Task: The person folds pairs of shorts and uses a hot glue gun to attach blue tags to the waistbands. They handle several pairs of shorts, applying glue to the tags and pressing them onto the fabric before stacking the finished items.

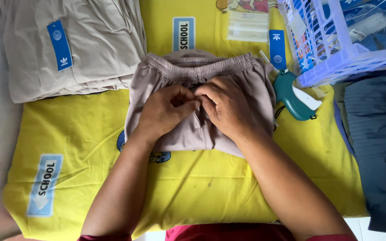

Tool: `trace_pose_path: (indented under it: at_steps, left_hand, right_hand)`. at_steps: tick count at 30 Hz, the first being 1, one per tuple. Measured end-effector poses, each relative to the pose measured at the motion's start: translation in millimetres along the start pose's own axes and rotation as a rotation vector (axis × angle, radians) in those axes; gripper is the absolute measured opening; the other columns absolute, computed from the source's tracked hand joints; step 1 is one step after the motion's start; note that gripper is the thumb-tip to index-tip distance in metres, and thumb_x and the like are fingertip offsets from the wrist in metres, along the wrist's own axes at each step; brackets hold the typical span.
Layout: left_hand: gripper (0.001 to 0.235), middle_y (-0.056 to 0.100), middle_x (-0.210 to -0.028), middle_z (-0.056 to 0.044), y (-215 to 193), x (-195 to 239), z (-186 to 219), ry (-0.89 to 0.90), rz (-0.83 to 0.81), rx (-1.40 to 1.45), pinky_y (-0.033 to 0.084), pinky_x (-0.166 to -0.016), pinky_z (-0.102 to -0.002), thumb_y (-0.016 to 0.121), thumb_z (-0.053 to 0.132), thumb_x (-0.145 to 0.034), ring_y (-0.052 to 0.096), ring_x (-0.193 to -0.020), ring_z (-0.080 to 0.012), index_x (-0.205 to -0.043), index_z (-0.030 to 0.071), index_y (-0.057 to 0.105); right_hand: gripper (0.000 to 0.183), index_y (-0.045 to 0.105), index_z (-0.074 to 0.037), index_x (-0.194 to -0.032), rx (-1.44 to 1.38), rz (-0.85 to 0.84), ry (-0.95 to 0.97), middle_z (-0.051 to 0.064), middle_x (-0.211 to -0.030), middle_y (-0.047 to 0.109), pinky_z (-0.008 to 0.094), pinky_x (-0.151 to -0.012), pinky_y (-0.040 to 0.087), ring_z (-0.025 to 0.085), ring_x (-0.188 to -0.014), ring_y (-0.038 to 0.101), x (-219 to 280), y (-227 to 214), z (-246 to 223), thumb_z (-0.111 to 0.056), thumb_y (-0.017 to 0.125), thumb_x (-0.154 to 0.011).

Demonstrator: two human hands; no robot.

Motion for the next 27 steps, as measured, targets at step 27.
trace_pose_path:
  at_steps: [27]
  left_hand:
    - [0.018, 0.078, -0.082, 0.006, -7.8, -1.2, -0.7, 0.052, 0.139, -0.298, 0.051, -0.073, -0.034, 0.063, 0.027, -0.073, 0.071, -0.075, -0.0153, -0.082, 0.025, 0.079]
  right_hand:
    - [0.035, 0.064, -0.010, -0.124, 0.715, -0.323, 0.873, 0.015, -0.118, 0.069, 0.052, -0.084, 0.052, 0.040, -0.109, 0.065, -36.1, -77.3, 144.5, -0.002, 0.060, -0.090]
Point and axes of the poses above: each hand's wrist, its own x-axis away from the middle knuckle, its own y-axis out of the palm, z = x × y, the point moved 8 cm from there along -x, towards the middle knuckle
